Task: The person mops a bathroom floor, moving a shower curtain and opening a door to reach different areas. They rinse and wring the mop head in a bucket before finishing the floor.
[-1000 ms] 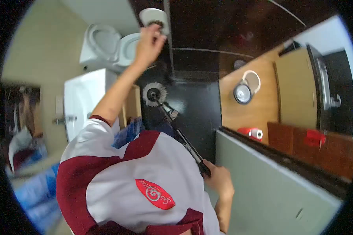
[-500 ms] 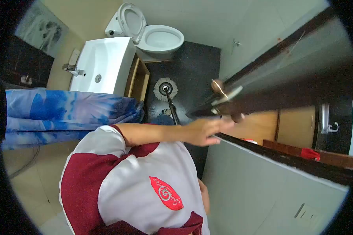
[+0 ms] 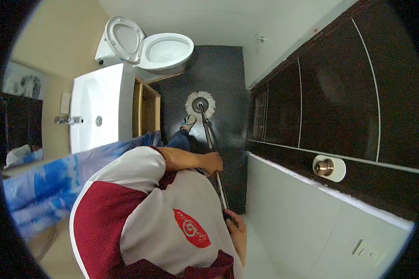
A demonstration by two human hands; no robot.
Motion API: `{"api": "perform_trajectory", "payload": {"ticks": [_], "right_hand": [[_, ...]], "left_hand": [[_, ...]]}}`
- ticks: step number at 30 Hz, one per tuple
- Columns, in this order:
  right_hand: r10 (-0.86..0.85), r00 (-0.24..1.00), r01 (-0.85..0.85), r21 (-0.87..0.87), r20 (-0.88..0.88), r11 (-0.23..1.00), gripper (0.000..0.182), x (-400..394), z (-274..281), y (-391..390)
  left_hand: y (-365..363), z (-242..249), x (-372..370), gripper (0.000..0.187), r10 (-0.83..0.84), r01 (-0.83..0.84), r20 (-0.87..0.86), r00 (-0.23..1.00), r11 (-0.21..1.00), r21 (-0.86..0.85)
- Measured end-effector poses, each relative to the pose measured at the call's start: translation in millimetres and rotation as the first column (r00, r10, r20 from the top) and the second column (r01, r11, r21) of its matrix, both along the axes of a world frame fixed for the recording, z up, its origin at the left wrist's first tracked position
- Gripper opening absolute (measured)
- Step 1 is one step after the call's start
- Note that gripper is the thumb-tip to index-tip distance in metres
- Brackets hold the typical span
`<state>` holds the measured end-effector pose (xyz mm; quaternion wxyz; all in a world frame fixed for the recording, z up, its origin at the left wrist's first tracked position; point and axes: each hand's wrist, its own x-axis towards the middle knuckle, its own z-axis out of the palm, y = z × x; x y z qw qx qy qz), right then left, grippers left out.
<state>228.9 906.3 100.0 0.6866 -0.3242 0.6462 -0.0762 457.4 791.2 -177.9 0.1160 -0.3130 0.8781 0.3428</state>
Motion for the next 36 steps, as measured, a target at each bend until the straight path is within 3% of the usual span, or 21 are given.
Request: {"api": "perform_trajectory", "payload": {"ticks": [4,6,8,10,13,15,17,18,19,21,23,26,28,29,30,31,33,34,36], "right_hand": [[0.106,0.992,-0.097,-0.129,0.065,0.987,0.037,84,-58,-76],[0.071,0.989,-0.067,-0.038,0.132,0.997,0.036,129,-101,-124],[0.012,0.979,-0.033,0.099,0.205,0.994,0.038,197,-127,-180],[-0.057,0.970,0.037,0.088,0.235,0.995,0.038,241,-154,-217],[-0.131,0.979,0.118,0.089,0.157,0.989,0.037,250,-149,-228],[-0.146,0.987,0.142,0.057,0.069,0.988,0.039,210,-152,-205],[-0.176,0.975,0.171,-0.043,-0.135,0.984,0.039,151,-118,-150],[-0.342,0.919,0.351,0.014,-0.194,0.936,0.042,144,-69,-139],[-0.345,0.862,0.384,0.034,-0.370,0.923,0.042,148,-10,-141],[-0.299,0.828,0.346,0.012,-0.475,0.938,0.043,137,51,-142],[-0.345,0.824,0.380,-0.012,-0.450,0.925,0.042,129,72,-148],[-0.297,0.836,0.333,-0.005,-0.462,0.943,0.042,132,60,-188],[-0.184,0.864,0.188,-0.038,-0.469,0.981,0.042,138,27,-224],[-0.185,0.890,0.187,-0.034,-0.416,0.982,0.044,137,-6,-238],[-0.103,0.940,0.075,-0.099,-0.324,0.992,0.040,152,-24,-266],[-0.010,0.967,-0.049,-0.223,-0.253,0.974,0.048,151,-77,-276],[0.142,0.954,-0.232,-0.347,-0.266,0.908,0.051,193,-107,-331],[0.134,0.959,-0.217,-0.337,-0.251,0.916,0.051,195,-115,-338],[0.118,0.970,-0.183,-0.317,-0.214,0.931,0.052,206,-118,-357]], "left_hand": [[-39,-68,91,0.037,0.402,-0.421,-0.146,0.904,0.897,-0.132],[-82,-89,141,0.043,0.560,-0.564,-0.069,0.825,0.818,-0.111],[-130,-116,204,0.048,0.661,-0.621,0.008,0.751,0.709,-0.333],[-178,-107,243,0.044,0.758,-0.712,0.058,0.649,0.633,-0.305],[-228,-116,255,0.039,0.648,-0.528,0.196,0.736,0.730,-0.433],[-214,-102,214,0.036,0.511,-0.435,0.213,0.833,0.841,-0.321],[-194,-65,153,0.036,0.295,-0.306,0.170,0.940,0.951,0.040],[-180,-43,124,0.035,0.194,-0.208,0.110,0.975,0.968,0.138],[-157,-43,94,0.034,0.159,-0.138,-0.183,0.970,0.983,0.119],[-139,-23,30,0.029,0.035,0.034,-0.256,0.966,0.965,0.262],[-147,0,18,0.025,-0.057,0.132,-0.371,0.927,0.975,0.181],[-184,-13,38,0.025,-0.008,0.087,-0.325,0.946,0.970,0.229],[-228,-29,75,0.030,0.078,-0.023,-0.328,0.941,0.986,0.166],[-249,-45,97,0.035,0.184,-0.146,-0.257,0.949,0.976,0.159],[-283,-42,126,0.036,0.212,-0.195,-0.177,0.961,0.975,0.108],[-314,-43,143,0.037,0.347,-0.350,0.042,0.937,0.931,0.108],[-361,-89,184,0.039,0.447,-0.427,0.048,0.893,0.877,-0.220],[-374,-92,192,0.040,0.490,-0.416,0.096,0.867,0.815,-0.403],[-386,-91,179,0.044,0.402,-0.330,0.196,0.894,0.889,-0.318]]}}
